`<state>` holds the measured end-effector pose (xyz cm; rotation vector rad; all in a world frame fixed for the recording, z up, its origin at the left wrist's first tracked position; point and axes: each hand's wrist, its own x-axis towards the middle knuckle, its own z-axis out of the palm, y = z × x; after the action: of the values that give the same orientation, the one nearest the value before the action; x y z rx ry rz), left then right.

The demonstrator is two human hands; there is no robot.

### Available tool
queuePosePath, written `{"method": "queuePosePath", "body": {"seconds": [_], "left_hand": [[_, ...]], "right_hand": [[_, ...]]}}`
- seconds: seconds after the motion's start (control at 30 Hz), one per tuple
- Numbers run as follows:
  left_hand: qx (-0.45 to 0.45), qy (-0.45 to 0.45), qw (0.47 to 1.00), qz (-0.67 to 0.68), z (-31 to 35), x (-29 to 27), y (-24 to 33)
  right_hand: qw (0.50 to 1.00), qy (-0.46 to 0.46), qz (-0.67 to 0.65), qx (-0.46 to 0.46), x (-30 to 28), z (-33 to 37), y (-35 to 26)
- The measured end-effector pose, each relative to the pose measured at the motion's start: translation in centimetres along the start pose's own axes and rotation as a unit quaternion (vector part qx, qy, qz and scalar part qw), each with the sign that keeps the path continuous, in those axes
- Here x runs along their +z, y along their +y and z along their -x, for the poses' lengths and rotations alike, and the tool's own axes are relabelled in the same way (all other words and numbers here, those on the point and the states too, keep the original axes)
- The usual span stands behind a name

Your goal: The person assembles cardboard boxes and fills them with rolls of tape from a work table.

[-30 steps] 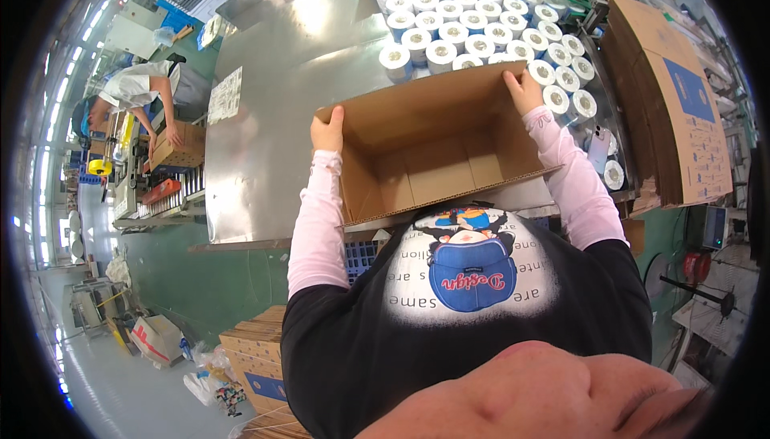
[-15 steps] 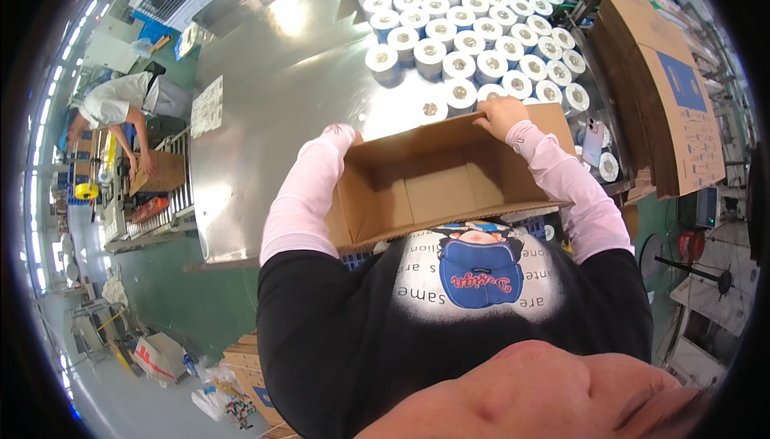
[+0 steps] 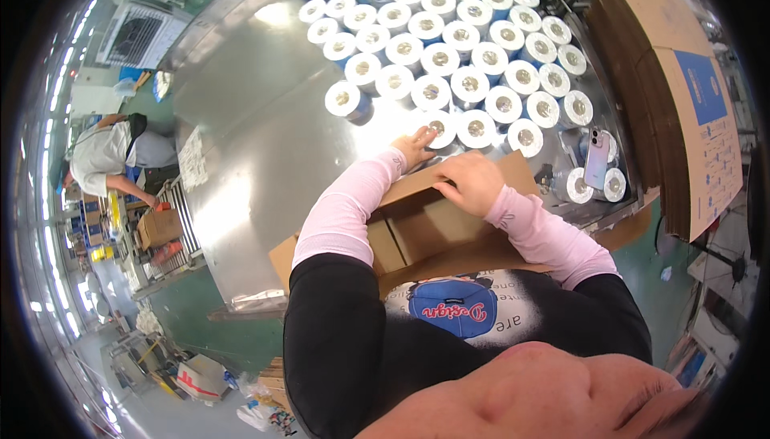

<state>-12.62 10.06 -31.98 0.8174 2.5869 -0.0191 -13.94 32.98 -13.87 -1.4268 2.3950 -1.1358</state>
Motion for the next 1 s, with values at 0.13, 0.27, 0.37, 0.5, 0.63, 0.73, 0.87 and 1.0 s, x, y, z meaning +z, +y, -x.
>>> {"method": "queuePosePath", "body": {"seconds": [0.13,0.27,0.37,0.5,0.63,0.73,0.87,1.0], "left_hand": [[-0.032,0.008,0.999,-0.004,0.0,-1.9,-0.1],[-0.03,0.024,0.999,-0.024,-2.2,-2.5,0.2],[-0.06,0.058,0.996,-0.039,-2.2,-1.5,0.1],[-0.211,0.027,0.976,0.047,-1.2,-6.3,-0.5],[-0.473,0.154,0.834,0.239,4.4,-6.0,-6.1],[-0.459,0.312,0.693,0.46,9.8,-9.9,-9.2],[-0.189,0.41,0.729,0.515,19.9,-15.9,-0.4],[-0.19,0.262,0.678,0.66,22.1,-17.7,8.3]], "right_hand": [[0.955,0.22,-0.086,0.178,-4.3,-0.9,7.0],[0.96,-0.002,0.039,0.277,0.6,1.1,24.5],[0.9,-0.152,0.291,0.286,5.0,-0.3,21.5],[0.875,-0.17,0.285,0.352,5.4,-1.6,21.5],[0.899,-0.158,0.224,0.343,3.0,-1.8,22.6],[0.887,0.016,-0.141,0.44,-1.0,-0.6,30.9],[0.9,0.07,-0.429,-0.004,-10.5,-4.9,17.0],[0.922,-0.11,-0.354,-0.108,-16.1,-3.4,7.9]]}}
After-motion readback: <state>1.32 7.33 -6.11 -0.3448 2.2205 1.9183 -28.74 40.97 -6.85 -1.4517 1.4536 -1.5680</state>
